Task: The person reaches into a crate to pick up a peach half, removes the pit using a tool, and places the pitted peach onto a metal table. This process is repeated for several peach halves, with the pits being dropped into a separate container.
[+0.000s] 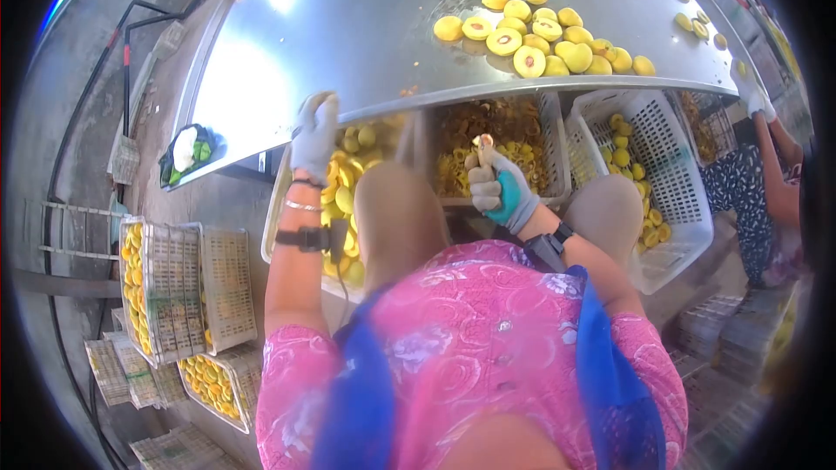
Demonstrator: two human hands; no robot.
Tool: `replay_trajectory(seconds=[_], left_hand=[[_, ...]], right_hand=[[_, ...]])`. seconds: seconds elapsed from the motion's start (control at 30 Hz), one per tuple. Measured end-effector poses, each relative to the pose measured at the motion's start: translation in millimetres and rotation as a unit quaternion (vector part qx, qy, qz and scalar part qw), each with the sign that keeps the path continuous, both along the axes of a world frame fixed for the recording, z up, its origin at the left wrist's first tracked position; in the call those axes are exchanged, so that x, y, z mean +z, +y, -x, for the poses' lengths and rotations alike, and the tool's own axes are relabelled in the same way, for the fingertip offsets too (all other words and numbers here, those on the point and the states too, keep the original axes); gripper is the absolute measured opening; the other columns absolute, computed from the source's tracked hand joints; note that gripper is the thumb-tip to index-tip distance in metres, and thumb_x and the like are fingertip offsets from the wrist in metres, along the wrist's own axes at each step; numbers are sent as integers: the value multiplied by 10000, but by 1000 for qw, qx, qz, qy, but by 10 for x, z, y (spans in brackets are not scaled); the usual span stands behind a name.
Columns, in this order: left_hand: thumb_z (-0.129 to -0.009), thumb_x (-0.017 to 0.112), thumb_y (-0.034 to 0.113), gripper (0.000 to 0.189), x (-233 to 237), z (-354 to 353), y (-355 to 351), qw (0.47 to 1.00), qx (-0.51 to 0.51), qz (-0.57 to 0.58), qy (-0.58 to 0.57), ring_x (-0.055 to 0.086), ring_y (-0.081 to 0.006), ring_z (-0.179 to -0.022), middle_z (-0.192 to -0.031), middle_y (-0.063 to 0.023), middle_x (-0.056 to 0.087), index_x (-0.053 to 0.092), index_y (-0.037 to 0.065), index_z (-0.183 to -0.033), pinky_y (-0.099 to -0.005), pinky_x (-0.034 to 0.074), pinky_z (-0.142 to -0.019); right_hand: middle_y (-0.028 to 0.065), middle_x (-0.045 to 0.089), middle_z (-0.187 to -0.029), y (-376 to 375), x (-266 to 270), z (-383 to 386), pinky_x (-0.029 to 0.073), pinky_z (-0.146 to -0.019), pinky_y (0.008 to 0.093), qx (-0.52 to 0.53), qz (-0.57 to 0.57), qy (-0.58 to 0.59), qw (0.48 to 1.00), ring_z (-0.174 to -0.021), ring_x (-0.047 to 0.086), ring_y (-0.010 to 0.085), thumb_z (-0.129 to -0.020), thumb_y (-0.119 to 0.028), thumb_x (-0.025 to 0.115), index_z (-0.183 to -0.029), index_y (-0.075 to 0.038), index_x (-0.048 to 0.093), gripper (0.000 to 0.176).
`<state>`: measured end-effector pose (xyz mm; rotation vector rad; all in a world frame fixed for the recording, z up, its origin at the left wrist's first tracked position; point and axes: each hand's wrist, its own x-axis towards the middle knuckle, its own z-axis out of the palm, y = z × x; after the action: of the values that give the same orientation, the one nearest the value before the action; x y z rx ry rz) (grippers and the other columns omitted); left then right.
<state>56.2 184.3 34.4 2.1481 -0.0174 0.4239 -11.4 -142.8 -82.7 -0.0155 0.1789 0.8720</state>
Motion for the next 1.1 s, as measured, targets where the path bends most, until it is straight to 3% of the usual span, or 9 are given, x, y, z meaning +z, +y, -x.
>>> replay_trajectory(seconds=[0.27,0.43,0.6,0.7,0.8,0.9,0.93,1.0,1.1], left_hand=[[-880,669,429,657,-236,-1805,-1575,924,-132,-357,-18,458,-378,-1356,-1510,-172,434,474,171,-1452,-414,412,-1108],[-785,742,417,660,-568,-2460,-1817,917,-152,-363,58,500,-383,-1294,-1396,-192,502,524,184,-1363,-428,443,-1073],[-778,756,353,556,-473,-2142,-1618,912,-163,-367,79,615,-351,-1133,-1252,-190,577,559,128,-1247,-426,521,-971],[-866,695,295,428,-448,-1799,-1477,971,-183,-16,152,639,-274,-1085,-1183,-136,610,563,81,-1212,-382,547,-928],[-955,604,232,315,-690,-1482,-1398,827,-258,483,131,641,-215,-1051,-1159,-100,628,563,53,-1210,-366,561,-901],[-1025,523,315,360,-679,-1015,-1507,752,-273,578,162,618,-284,-1165,-1280,-131,617,561,49,-1264,-471,544,-972],[-1023,523,335,374,-694,-863,-1584,844,-270,455,91,620,-296,-1151,-1267,-135,619,562,51,-1264,-472,551,-951],[-1017,529,365,399,-569,-543,-1698,863,-267,421,80,624,-310,-1121,-1241,-137,626,565,52,-1263,-468,561,-917],[-1013,516,365,376,-5,-70,-1847,726,-246,611,195,625,-268,-1020,-1140,-110,631,564,61,-1229,-399,558,-837]], right_hand=[[-86,443,-655,-70,57,-80,275,-372,230,4,110,-23,994,-444,367,48,-1025,-537,496,-971,-198,583,353],[-89,471,-645,-153,62,-81,312,-375,220,0,100,-86,991,-453,404,37,-1008,-548,518,-1006,-162,586,392],[-78,515,-677,-6,-115,-84,316,-379,218,-19,184,-78,980,-453,408,44,-989,-555,548,-1053,-143,582,418],[-72,470,-663,-116,167,-75,291,-356,218,-13,107,-78,991,-437,380,44,-1019,-507,518,-1085,-107,582,410],[-70,374,-638,-272,720,-64,235,-324,215,36,1,-122,992,-417,324,35,-1055,-455,471,-1103,-71,575,401],[-72,364,-635,-249,926,-111,224,-324,215,-5,59,-202,978,-412,310,35,-1048,-481,477,-1115,-69,576,429],[-73,363,-628,-248,976,-133,238,-332,219,7,42,-218,975,-419,322,40,-1038,-489,498,-1116,-70,579,434],[-68,381,-631,-206,981,-186,254,-341,224,-8,139,-229,963,-426,342,49,-1023,-503,522,-1104,-72,579,442],[-30,458,-660,-113,1010,-152,341,-356,257,-87,371,-244,892,-439,419,89,-1002,-507,555,-1084,-79,569,435]])
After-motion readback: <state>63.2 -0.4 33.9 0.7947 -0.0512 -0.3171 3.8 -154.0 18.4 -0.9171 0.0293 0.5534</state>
